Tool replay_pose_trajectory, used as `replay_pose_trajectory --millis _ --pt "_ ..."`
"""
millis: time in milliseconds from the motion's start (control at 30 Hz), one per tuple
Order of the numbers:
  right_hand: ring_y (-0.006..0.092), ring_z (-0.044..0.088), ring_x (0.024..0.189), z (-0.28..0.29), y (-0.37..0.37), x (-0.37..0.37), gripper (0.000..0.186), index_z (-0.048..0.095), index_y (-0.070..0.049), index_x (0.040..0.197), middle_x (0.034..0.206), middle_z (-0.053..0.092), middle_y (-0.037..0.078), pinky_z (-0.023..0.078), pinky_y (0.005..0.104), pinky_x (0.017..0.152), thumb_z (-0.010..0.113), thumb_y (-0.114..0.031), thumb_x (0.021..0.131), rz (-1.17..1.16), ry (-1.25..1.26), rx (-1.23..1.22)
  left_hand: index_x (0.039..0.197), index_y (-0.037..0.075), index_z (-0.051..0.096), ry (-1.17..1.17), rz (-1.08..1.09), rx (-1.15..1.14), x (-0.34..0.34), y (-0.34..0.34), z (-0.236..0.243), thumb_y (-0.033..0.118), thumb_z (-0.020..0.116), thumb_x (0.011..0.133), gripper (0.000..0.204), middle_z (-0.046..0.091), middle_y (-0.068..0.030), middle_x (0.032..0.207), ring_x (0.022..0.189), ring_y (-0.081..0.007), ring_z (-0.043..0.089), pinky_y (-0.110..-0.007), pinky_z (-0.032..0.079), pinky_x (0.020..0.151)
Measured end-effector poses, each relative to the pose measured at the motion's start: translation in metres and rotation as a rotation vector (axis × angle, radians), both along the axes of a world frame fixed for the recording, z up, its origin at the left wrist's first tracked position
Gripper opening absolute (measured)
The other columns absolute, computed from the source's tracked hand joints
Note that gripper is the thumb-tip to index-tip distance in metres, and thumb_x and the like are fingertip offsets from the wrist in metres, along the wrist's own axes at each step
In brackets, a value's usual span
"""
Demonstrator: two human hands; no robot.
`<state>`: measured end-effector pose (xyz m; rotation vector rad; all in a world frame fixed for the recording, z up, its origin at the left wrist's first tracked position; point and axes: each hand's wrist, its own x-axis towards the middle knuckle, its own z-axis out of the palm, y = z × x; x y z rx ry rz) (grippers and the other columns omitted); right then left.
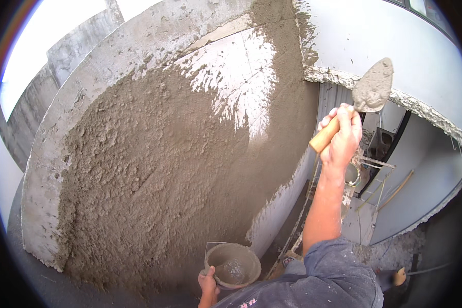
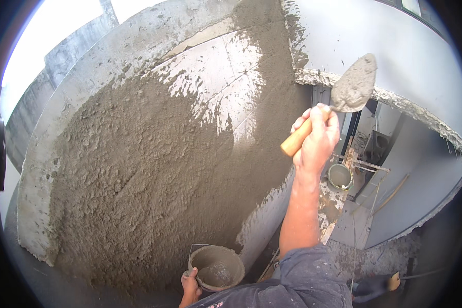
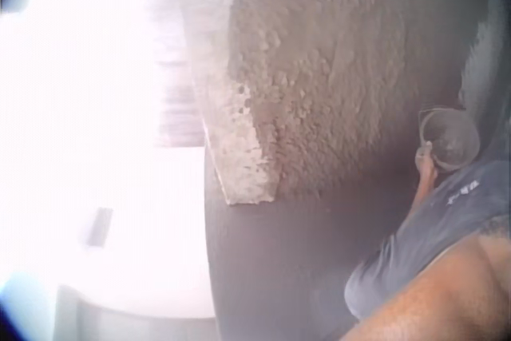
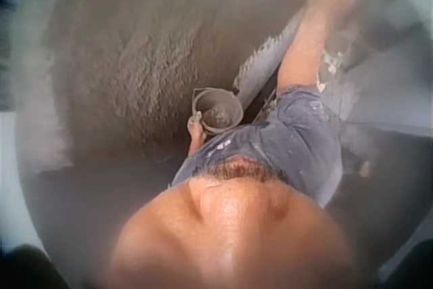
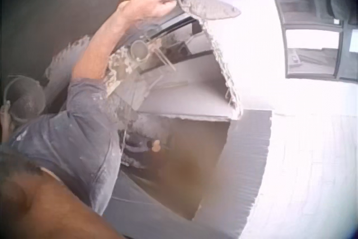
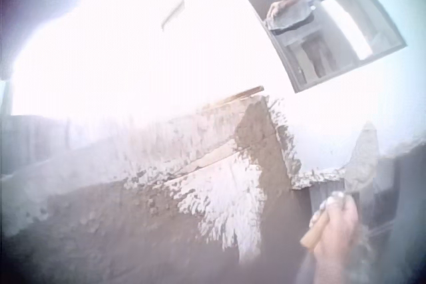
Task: The person applies wet plaster to a wall and ceiling structure using a trowel and a bucket, smoothing the material over the surface while standing on a scaffold.
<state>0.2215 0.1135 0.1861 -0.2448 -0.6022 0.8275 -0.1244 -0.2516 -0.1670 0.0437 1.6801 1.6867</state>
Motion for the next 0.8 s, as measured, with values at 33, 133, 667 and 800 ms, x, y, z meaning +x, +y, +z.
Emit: replay_pose_trajectory --millis 33,133,667,800 --pt "0.0153 0.061 0.062 0.020 0.015 0.004 0.013 0.053 -0.004 0.112 0.085 0.061 0.007 0.051 0.0301 0.054 0.061 -0.007 0.102 -0.156 0.000 0.037 0.114 -0.004 0.065 0.003 0.006 0.007 0.002 -0.009 0.001 0.004 0.074 0.093 0.024 0.072 -0.0152 0.105 0.090 -0.0278 0.072 -0.043 0.060 0.082" --pt "0.0168 0.060 0.065 0.066 0.066 0.020 0.016 0.053 -0.001 0.109 0.085 0.060 0.008 0.050 0.0324 0.059 0.063 -0.008 0.099 -0.619 0.055 -0.048 0.110 -0.002 0.064 0.013 0.091 0.054 0.012 -0.022 0.011 0.006 0.073 0.094 0.020 0.072 -0.0144 0.102 0.087 -0.0268 0.071 -0.042 0.060 0.080" --pt "0.0178 0.058 0.079 -0.195 -0.087 -0.094 0.033 0.062 0.001 0.118 0.083 0.060 0.011 0.049 0.0390 0.073 0.071 -0.024 0.098 0.643 -1.267 -0.018 0.112 -0.001 0.063 0.021 0.136 0.085 0.064 0.037 0.067 0.008 0.072 0.097 0.020 0.071 -0.0144 0.107 0.093 -0.0275 0.071 -0.043 0.059 0.085" --pt "0.0419 0.071 0.098 -0.240 -0.106 -0.009 0.042 0.063 0.007 0.121 0.103 0.071 0.029 0.054 0.0489 0.088 0.063 -0.030 0.101 0.927 -1.657 -0.182 0.112 -0.002 0.068 0.214 -0.185 -0.003 0.062 0.091 0.080 0.014 0.073 0.098 0.022 0.071 -0.0095 0.101 0.088 -0.0195 0.068 -0.037 0.056 0.079"
